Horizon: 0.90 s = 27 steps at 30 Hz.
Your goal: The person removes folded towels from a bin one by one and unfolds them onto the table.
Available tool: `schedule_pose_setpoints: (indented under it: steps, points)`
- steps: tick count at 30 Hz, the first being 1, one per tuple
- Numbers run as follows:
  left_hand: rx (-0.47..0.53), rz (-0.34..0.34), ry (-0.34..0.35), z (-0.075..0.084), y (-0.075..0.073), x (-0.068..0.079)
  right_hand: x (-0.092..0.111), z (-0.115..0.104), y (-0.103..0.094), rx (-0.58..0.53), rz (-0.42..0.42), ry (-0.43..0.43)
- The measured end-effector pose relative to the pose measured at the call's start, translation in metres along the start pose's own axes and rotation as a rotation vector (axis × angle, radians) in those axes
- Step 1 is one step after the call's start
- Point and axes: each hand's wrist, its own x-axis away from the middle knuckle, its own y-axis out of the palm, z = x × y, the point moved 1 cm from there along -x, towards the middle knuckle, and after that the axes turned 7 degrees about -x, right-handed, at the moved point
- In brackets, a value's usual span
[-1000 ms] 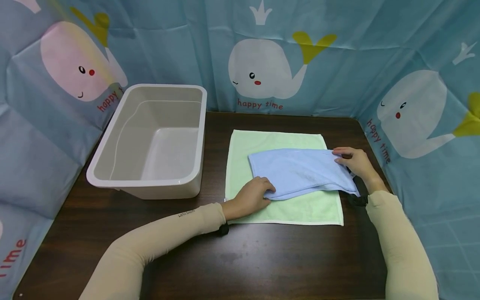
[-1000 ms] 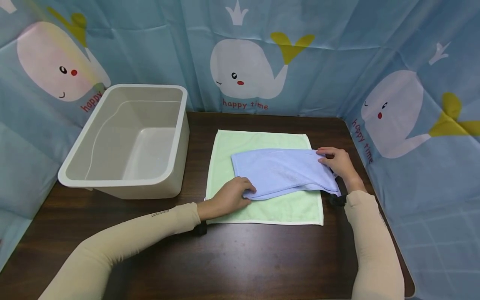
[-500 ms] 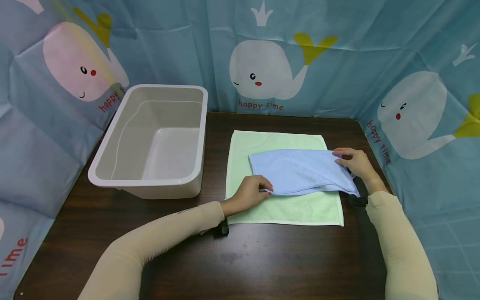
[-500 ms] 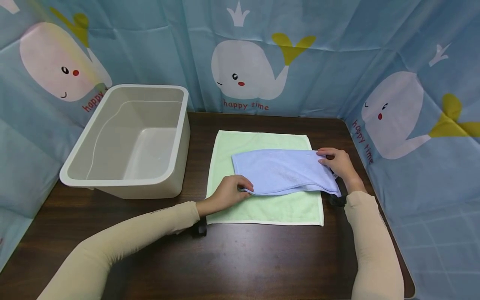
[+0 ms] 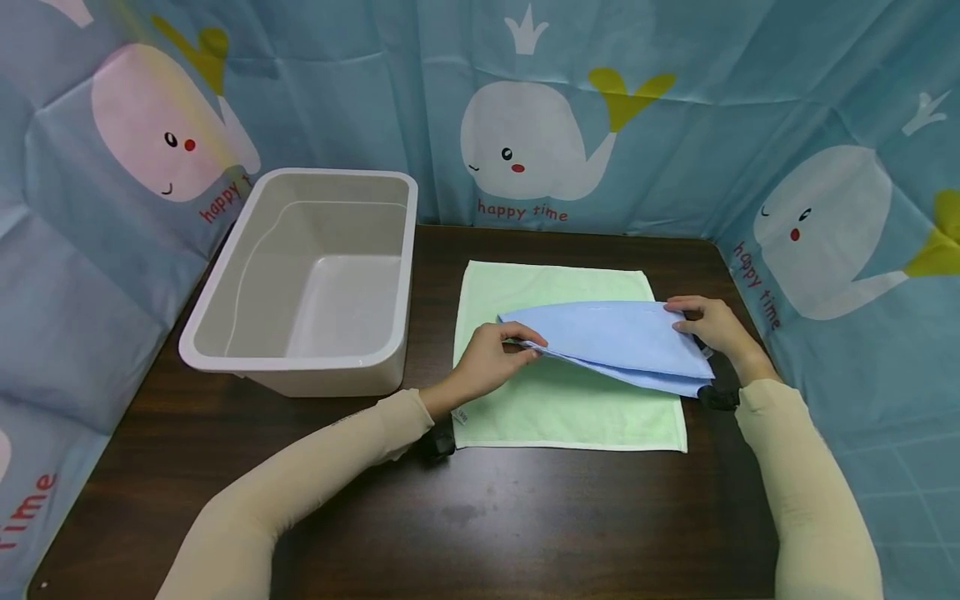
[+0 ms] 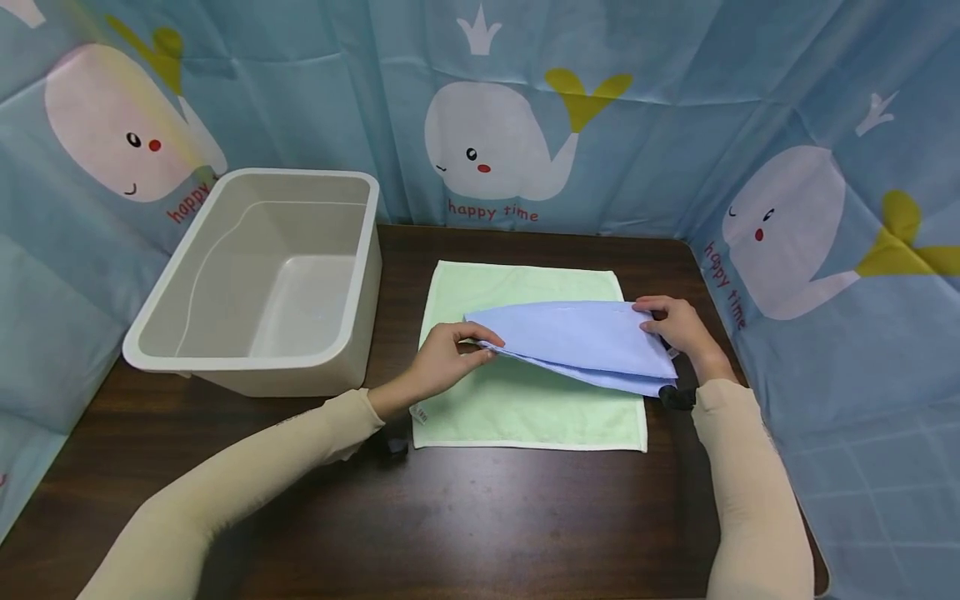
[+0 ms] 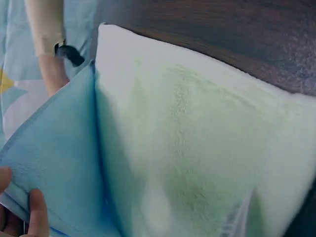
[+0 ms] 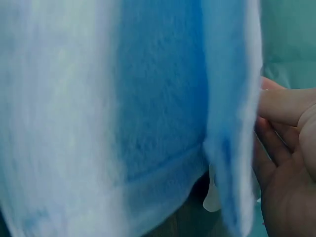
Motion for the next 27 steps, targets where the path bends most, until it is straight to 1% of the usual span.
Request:
schedule_pose_setpoints:
  steps: [3,5,7,11,15,17,22,27]
  points:
    - [0.045,-0.006,-0.06,-0.005,-0.005,0.003,-0.001,0.0,0.001,0.013,0.003,-0.018]
    - [0.035,-0.023,-0.088,-0.009,-0.006,0.006,-0.001,0.0,0.001,0.022,0.005,-0.03]
    - [-0.002,-0.042,-0.108,-0.015,-0.006,0.009,-0.001,0.0,0.0,0.032,0.005,-0.04]
    - [-0.13,-0.071,-0.12,-0.027,-0.006,0.013,0.0,0.0,0.0,0.034,0.006,-0.044]
    - [-0.253,-0.109,-0.107,-0.038,-0.005,0.017,0.0,0.0,0.001,0.027,0.012,-0.036]
    - [-0.304,-0.131,-0.088,-0.041,-0.005,0.017,0.001,0.0,0.001,0.024,0.016,-0.037]
    - [-0.375,-0.163,-0.049,-0.038,-0.006,0.016,0.003,-0.002,0.003,0.034,0.023,-0.057]
    - [-0.421,-0.179,-0.019,-0.034,-0.009,0.017,0.013,-0.006,0.004,0.064,0.057,-0.074]
